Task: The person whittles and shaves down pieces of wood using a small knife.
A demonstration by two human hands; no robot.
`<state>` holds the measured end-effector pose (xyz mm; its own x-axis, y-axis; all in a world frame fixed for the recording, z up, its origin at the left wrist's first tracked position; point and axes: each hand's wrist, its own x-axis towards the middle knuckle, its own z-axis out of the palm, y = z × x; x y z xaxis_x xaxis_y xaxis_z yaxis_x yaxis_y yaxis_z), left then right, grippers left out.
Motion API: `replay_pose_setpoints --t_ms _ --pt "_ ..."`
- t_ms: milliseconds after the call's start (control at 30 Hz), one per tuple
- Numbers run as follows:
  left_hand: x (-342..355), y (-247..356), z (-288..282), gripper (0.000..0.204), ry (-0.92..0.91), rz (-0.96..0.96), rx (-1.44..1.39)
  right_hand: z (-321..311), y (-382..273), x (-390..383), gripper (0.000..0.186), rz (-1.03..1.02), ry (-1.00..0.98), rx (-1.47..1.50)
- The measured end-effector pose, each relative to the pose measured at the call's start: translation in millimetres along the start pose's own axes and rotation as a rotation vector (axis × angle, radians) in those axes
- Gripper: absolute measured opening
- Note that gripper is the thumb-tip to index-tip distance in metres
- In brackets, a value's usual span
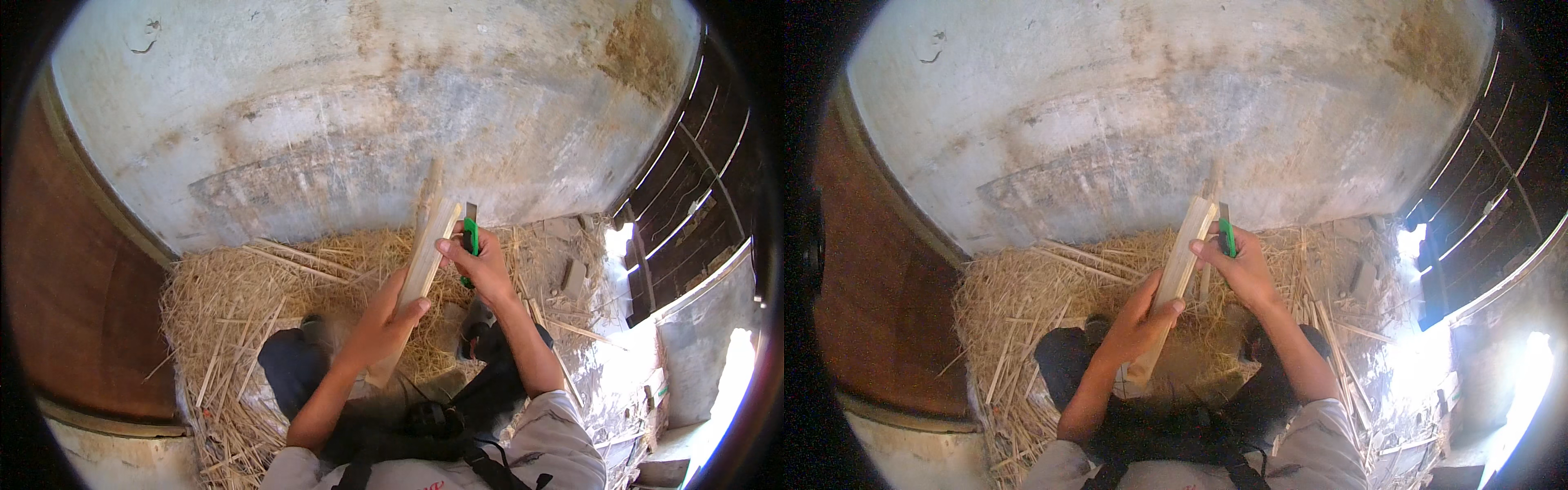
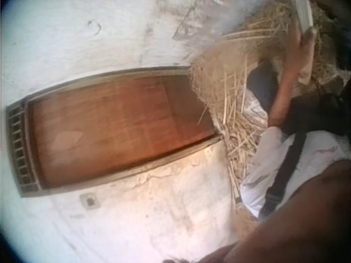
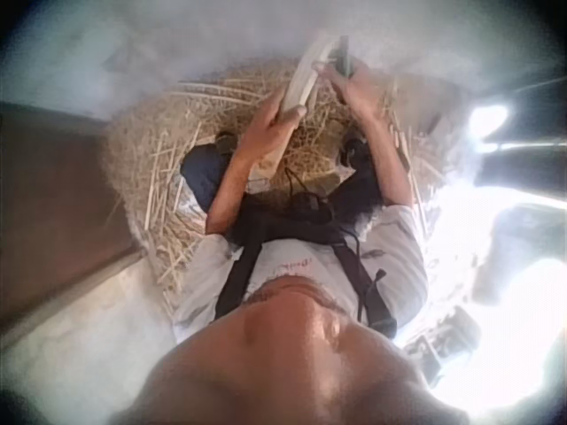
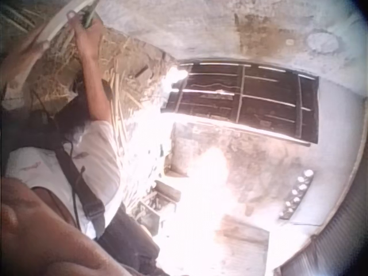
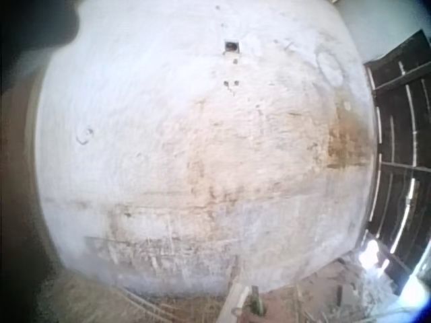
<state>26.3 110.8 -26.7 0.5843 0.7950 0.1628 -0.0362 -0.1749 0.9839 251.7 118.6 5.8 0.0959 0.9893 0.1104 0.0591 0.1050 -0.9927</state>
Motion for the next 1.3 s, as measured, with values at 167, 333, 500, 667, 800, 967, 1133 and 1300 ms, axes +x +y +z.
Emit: replay_pose_setpoints --t_ms 167,333,500,667,800,967,1133,1300 --pt "-28 14 17 0.056 0.076 0.015 0.005 -4 -1 -9 0.023 -0.033 0.034 0.086" --pt "-64 12 15 0.048 -0.013 -0.174 -0.198 -2 -15 -23 0.023 -0.124 0.072 0.019" --pt "-84 33 22 0.041 0.113 -0.187 -0.212 -14 -3 -30 0.032 -0.268 -0.091 -0.291" --pt "-91 35 31 0.039 0.155 -0.145 -0.334 -24 13 -49 0.040 -0.172 -0.193 -0.386" --pt "-95 31 37 0.038 0.153 -0.157 -0.385 -31 22 -52 0.040 -0.247 -0.186 -0.408" --pt "-96 36 47 0.039 0.148 -0.141 -0.456 -33 23 -51 0.047 -0.402 -0.167 -0.346" --pt "-100 50 54 0.038 0.199 -0.103 -0.379 -26 27 -51 0.049 -0.480 -0.186 -0.354" --pt "-100 51 56 0.037 0.222 -0.036 -0.307 -15 24 -60 0.051 -0.360 -0.260 -0.195"
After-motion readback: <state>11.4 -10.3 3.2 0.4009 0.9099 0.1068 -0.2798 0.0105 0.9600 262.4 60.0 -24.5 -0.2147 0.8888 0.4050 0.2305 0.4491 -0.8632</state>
